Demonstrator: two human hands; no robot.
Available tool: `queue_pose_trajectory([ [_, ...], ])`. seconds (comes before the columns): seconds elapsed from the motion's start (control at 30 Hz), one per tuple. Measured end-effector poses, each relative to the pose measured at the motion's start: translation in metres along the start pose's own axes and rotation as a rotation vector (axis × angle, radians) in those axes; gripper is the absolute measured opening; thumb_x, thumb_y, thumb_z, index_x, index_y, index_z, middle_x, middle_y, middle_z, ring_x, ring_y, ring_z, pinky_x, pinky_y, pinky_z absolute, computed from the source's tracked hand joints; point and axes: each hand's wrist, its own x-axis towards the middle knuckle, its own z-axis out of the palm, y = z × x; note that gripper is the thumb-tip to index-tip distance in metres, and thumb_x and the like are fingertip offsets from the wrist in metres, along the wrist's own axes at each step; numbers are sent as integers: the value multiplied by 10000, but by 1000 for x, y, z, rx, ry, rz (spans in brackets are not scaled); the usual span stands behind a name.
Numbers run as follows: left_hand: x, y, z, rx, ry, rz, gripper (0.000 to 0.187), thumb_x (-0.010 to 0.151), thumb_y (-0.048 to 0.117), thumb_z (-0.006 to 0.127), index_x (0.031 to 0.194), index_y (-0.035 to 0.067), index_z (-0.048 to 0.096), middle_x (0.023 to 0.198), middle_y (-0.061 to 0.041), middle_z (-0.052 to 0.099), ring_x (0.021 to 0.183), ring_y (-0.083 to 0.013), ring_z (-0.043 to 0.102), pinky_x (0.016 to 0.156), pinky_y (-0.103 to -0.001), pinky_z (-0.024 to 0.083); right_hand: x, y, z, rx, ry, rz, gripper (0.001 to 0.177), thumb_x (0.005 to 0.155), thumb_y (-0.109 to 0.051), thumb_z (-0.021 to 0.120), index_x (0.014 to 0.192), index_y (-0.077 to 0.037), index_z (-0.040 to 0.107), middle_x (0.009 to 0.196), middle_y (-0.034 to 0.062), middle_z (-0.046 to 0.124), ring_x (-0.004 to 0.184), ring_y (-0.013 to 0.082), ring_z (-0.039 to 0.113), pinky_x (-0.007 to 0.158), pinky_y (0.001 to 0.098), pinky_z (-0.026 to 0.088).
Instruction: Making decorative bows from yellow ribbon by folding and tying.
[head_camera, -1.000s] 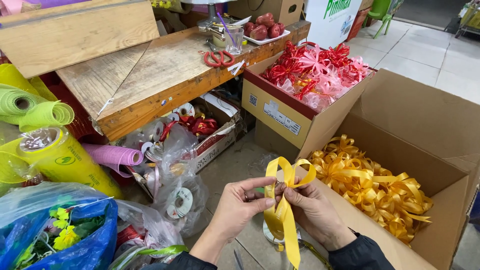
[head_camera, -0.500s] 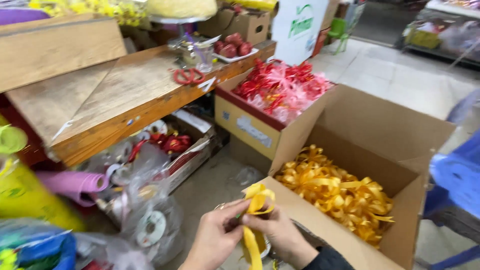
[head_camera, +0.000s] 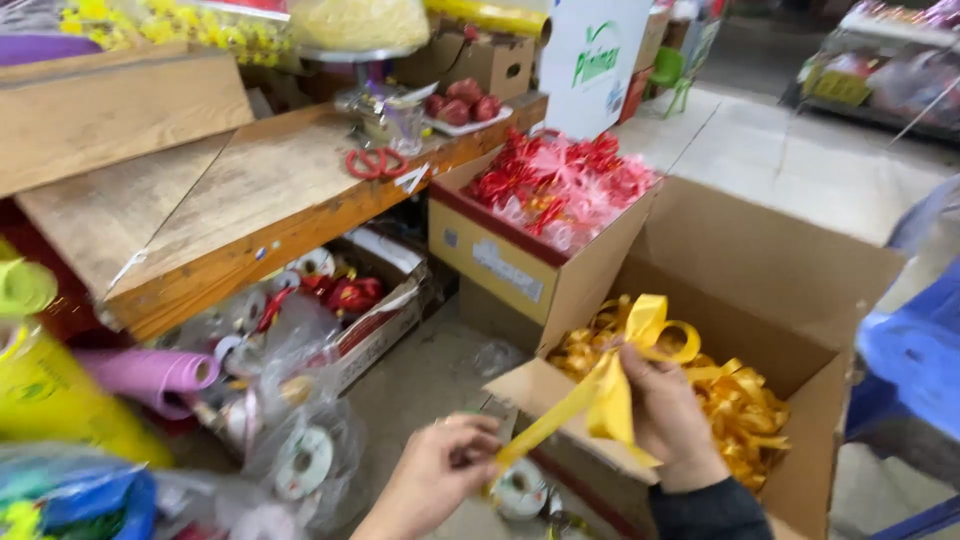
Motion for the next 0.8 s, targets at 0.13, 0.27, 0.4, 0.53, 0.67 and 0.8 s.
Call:
queue_pose_trajectory([
  [0.13,-3,13,-2,180,202,192,284,788,93,735,936,294,873,1161,55,738,1062,-158,689,874,-323,524,-30,-1,22,84,-270,213,182,939,-153,727,1066,-28,686,991,93,715,762,276,743,734,390,618],
  [0.27,-12,43,-9,-26,217,35,293,870,23,654,982,170,882,880,26,797,818,-93,707,739,-231,544,-49,11,46,-17,-328,353,174,895,-92,749,1017,31,726,919,159,716,705,322,709,682,460,627],
  [0.4,-16,65,-16,-326,153,-239,327,884,28,579,1039,36,866,966,-83,855,804,-130,762,769,-242,656,-58,17,61,-80,-236,513,217,853,-56,770,1052,27,757,910,189,753,732,352,721,716,461,632],
  [0.53,-20,75,-20,-439,169,-294,339,911,272,699,1034,7,872,977,-117,861,854,-168,777,822,-266,630,-60,19,65,-191,-266,494,205,857,-50,773,1055,3,777,961,160,775,837,282,714,815,393,589],
  [0.67,-17,65,-17,-353,173,-299,344,821,44,798,1155,106,849,1066,-49,861,891,-89,772,837,-207,634,-67,13,78,-253,-157,510,276,876,-17,722,1145,33,758,1046,208,755,929,329,694,871,417,560],
  [0.8,-18,67,-18,-451,126,-311,516,798,16,822,1308,93,791,1066,-77,854,780,-48,686,781,-174,581,-66,19,77,-263,-164,468,301,886,-4,702,1179,51,737,1069,235,760,936,374,721,863,480,594],
])
